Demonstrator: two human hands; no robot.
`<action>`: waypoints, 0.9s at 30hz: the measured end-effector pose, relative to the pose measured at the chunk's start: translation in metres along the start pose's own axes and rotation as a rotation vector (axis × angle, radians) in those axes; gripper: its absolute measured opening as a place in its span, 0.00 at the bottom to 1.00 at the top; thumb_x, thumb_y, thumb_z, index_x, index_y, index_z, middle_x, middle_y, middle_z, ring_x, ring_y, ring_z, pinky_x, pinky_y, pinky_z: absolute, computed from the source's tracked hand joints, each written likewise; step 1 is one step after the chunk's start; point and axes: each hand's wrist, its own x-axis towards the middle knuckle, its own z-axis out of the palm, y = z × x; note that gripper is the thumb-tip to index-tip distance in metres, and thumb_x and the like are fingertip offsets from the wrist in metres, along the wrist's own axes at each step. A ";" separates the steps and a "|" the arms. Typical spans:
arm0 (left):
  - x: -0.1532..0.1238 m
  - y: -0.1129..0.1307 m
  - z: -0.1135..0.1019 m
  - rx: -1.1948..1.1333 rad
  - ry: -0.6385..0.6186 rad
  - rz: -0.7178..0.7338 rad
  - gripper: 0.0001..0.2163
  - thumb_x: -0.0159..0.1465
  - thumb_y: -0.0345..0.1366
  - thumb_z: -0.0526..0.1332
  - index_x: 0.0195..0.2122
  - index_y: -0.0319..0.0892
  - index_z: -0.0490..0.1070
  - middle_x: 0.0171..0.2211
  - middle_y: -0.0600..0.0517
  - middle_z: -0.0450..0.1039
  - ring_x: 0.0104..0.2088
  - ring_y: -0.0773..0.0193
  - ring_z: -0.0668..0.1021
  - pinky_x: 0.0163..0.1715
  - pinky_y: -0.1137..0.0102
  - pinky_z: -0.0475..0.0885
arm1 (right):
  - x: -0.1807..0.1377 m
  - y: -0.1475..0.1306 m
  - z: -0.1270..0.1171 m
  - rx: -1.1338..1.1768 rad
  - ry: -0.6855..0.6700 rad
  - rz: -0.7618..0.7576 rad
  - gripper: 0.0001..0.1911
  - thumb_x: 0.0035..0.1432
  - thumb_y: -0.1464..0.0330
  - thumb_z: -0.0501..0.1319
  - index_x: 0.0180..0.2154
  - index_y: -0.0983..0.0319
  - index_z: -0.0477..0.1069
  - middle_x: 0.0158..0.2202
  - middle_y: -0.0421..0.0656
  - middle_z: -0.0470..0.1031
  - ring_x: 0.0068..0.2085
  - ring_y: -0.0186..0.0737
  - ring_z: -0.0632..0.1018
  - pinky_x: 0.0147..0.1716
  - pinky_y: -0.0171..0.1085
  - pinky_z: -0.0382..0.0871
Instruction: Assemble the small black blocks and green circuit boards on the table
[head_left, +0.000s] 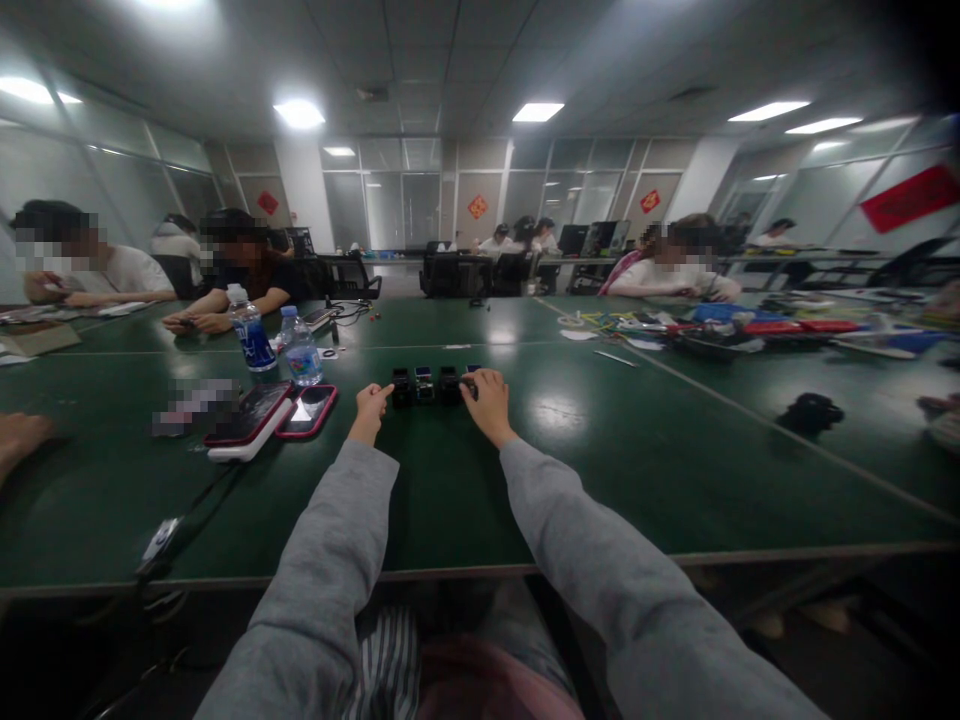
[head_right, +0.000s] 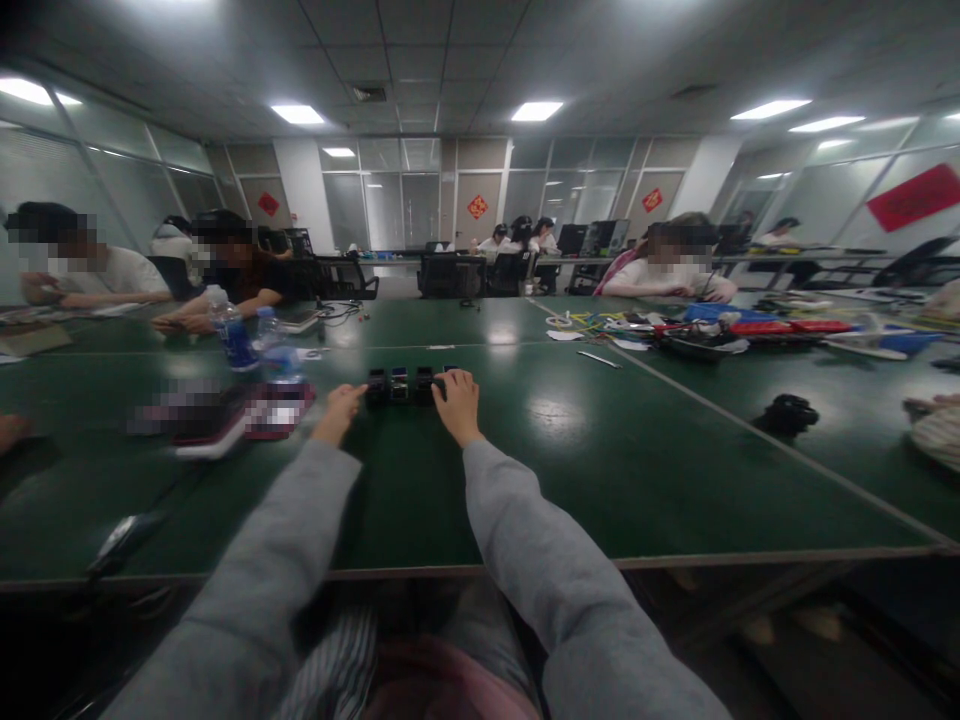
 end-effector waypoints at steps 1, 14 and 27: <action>0.000 0.000 0.000 -0.007 -0.007 0.007 0.20 0.50 0.34 0.68 0.20 0.44 0.51 0.13 0.65 0.49 0.12 0.77 0.57 0.13 0.79 0.48 | -0.002 -0.002 0.001 -0.009 -0.045 -0.058 0.15 0.65 0.62 0.52 0.49 0.58 0.70 0.52 0.47 0.68 0.56 0.46 0.63 0.51 0.43 0.57; -0.001 0.000 0.000 -0.013 -0.025 -0.001 0.19 0.51 0.33 0.67 0.20 0.44 0.51 0.14 0.64 0.49 0.13 0.77 0.57 0.13 0.79 0.48 | -0.008 0.001 0.010 -0.065 -0.200 -0.162 0.19 0.66 0.65 0.50 0.56 0.55 0.67 0.59 0.46 0.65 0.60 0.45 0.61 0.58 0.49 0.47; -0.003 0.002 0.000 -0.017 -0.028 -0.016 0.19 0.51 0.34 0.68 0.20 0.43 0.52 0.14 0.64 0.49 0.13 0.77 0.57 0.14 0.80 0.48 | -0.008 0.001 0.010 -0.076 -0.221 -0.164 0.20 0.67 0.64 0.49 0.58 0.55 0.65 0.60 0.46 0.64 0.61 0.46 0.60 0.58 0.50 0.47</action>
